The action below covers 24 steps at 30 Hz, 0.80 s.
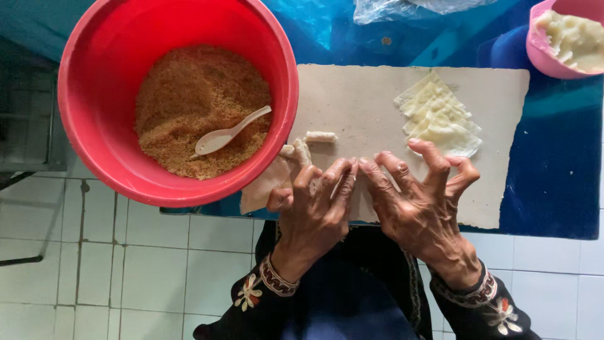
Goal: The person sits at a table and folds thin square dough wrappers, spooning brown sugar filling from a red bucket onto each wrapper with a spoon, then folds and rolls the wrapper by hand into a small filled cylinder, placing finished rolls on the table.
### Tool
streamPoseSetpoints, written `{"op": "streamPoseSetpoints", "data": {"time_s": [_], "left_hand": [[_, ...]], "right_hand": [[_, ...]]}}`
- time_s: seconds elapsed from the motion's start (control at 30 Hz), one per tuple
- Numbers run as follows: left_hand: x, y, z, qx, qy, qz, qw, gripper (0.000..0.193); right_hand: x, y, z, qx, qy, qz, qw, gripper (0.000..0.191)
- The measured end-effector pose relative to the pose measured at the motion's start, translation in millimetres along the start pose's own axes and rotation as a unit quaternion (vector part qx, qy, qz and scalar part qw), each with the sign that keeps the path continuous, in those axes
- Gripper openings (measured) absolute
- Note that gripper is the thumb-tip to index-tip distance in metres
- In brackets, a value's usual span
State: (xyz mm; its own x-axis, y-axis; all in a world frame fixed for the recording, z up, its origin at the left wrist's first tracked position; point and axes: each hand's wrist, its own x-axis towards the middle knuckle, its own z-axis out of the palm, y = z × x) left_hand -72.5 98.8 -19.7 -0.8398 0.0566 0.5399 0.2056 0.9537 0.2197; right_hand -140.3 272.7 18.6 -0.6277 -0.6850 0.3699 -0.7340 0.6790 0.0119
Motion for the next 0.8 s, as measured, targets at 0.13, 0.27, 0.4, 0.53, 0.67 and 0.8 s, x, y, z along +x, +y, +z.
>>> {"op": "streamPoseSetpoints", "data": {"time_s": [0.13,0.27,0.4,0.53,0.67,0.8], "left_hand": [[-7,-1,-6,-0.040,0.076,-0.030,0.996,0.039],[-24,-10,-22,-0.016,0.166,-0.088,0.982,0.031],[-47,-23,-43,0.006,0.185,-0.154,0.971,0.031],[-56,-29,-46,-0.089,0.208,-0.204,0.952,0.035],[-54,-25,-43,0.007,0.190,-0.179,0.965,0.036],[-49,-20,-39,0.008,0.157,-0.157,0.975,0.034]], "right_hand": [[7,0,2,-0.045,-0.007,-0.017,0.999,0.037],[21,3,8,-0.032,0.008,-0.016,0.999,0.037],[33,-2,8,0.021,0.043,-0.005,0.999,0.031],[56,-19,6,0.105,0.057,0.012,0.993,0.031],[85,-40,16,0.132,0.078,0.008,0.988,0.022],[69,-28,7,0.150,0.086,0.020,0.985,0.032]]}}
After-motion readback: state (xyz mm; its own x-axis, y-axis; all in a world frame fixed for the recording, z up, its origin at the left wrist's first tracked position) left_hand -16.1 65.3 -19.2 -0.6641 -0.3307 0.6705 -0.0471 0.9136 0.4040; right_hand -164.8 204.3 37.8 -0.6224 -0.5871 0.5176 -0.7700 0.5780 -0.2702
